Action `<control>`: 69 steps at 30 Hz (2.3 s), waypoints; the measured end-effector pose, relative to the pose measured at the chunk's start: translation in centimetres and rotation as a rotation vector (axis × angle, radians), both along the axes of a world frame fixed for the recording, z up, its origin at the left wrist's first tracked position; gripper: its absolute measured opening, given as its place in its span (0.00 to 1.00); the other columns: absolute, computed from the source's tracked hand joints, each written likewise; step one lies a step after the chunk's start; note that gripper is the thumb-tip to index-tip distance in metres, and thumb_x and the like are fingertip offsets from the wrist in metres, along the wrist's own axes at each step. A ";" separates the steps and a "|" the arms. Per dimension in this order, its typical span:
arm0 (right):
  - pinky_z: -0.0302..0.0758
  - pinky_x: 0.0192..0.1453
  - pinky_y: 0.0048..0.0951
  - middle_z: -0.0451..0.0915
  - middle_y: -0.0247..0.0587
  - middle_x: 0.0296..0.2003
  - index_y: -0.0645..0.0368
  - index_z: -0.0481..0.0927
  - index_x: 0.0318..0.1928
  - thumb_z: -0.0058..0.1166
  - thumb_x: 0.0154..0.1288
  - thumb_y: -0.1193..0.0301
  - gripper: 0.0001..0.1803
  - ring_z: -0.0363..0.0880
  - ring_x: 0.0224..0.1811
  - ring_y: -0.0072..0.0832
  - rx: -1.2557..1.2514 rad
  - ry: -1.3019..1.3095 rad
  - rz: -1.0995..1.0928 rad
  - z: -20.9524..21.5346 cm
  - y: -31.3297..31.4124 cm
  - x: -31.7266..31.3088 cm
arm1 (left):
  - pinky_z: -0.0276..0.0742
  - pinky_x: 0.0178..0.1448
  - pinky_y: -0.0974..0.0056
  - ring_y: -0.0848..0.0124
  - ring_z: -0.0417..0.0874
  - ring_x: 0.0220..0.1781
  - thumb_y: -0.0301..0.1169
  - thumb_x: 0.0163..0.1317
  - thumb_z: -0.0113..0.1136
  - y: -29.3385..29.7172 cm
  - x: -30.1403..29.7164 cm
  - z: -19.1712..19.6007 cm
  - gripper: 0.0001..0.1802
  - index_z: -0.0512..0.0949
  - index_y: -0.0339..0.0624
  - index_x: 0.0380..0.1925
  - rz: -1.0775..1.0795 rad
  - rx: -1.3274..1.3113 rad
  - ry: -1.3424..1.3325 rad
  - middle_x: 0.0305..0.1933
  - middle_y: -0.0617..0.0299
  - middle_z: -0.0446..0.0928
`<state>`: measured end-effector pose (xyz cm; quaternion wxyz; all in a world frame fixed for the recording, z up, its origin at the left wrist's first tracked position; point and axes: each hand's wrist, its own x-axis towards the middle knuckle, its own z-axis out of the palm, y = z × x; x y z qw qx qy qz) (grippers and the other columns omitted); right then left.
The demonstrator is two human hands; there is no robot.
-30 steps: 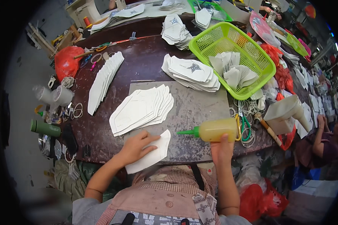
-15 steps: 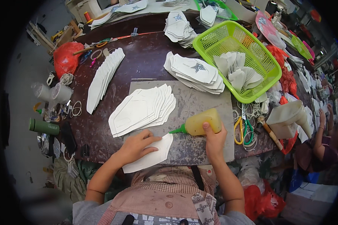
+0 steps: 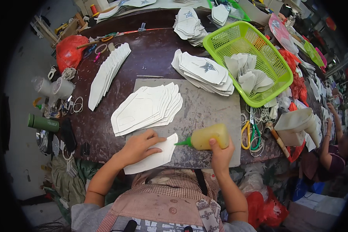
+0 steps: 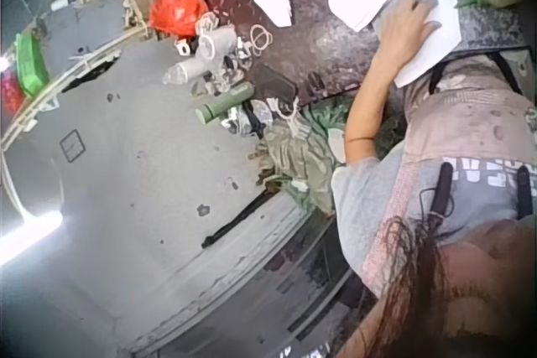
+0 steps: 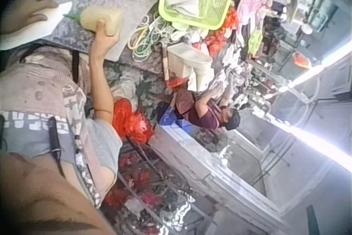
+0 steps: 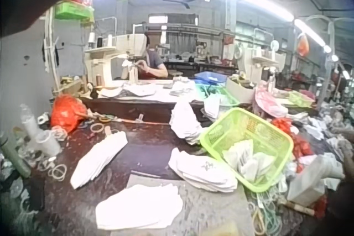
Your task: The person applies glue from a squeeze bottle onto the edges of white fabric pieces in a garment factory. They handle the pieces one by one, applying the adhesive along the perimeter before stacking them on the table.
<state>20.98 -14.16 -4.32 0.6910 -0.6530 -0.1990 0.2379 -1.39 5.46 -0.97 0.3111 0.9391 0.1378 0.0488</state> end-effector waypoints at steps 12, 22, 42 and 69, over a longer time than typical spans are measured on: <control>0.73 0.49 0.27 0.80 0.36 0.40 0.66 0.77 0.50 0.68 0.62 0.55 0.28 0.76 0.43 0.22 -0.077 -0.030 0.044 0.5 -1.8 -2.0 | 0.76 0.40 0.58 0.61 0.81 0.42 0.40 0.60 0.65 -0.1 0.0 0.3 0.21 0.79 0.52 0.54 0.006 -0.022 0.023 0.45 0.62 0.74; 0.74 0.48 0.26 0.80 0.34 0.39 0.66 0.77 0.49 0.69 0.61 0.55 0.28 0.76 0.42 0.21 -0.047 0.024 0.081 0.5 -2.2 -2.6 | 0.76 0.41 0.59 0.61 0.81 0.43 0.39 0.59 0.66 -0.1 0.1 0.4 0.23 0.78 0.53 0.55 -0.010 -0.025 0.030 0.45 0.62 0.74; 0.75 0.63 0.44 0.72 0.41 0.61 0.53 0.64 0.68 0.52 0.71 0.47 0.34 0.74 0.60 0.38 0.550 0.474 -0.040 -3.2 -2.8 3.3 | 0.74 0.57 0.63 0.69 0.80 0.51 0.26 0.61 0.61 18.6 -9.0 5.2 0.19 0.76 0.39 0.53 0.801 -0.093 -0.583 0.47 0.55 0.81; 0.80 0.58 0.45 0.74 0.40 0.60 0.50 0.65 0.67 0.53 0.70 0.49 0.31 0.77 0.58 0.38 0.586 0.581 -0.090 -2.8 -1.9 3.3 | 0.68 0.67 0.54 0.52 0.73 0.63 0.38 0.63 0.64 10.8 3.4 1.7 0.24 0.76 0.36 0.55 0.243 0.247 -0.302 0.59 0.49 0.75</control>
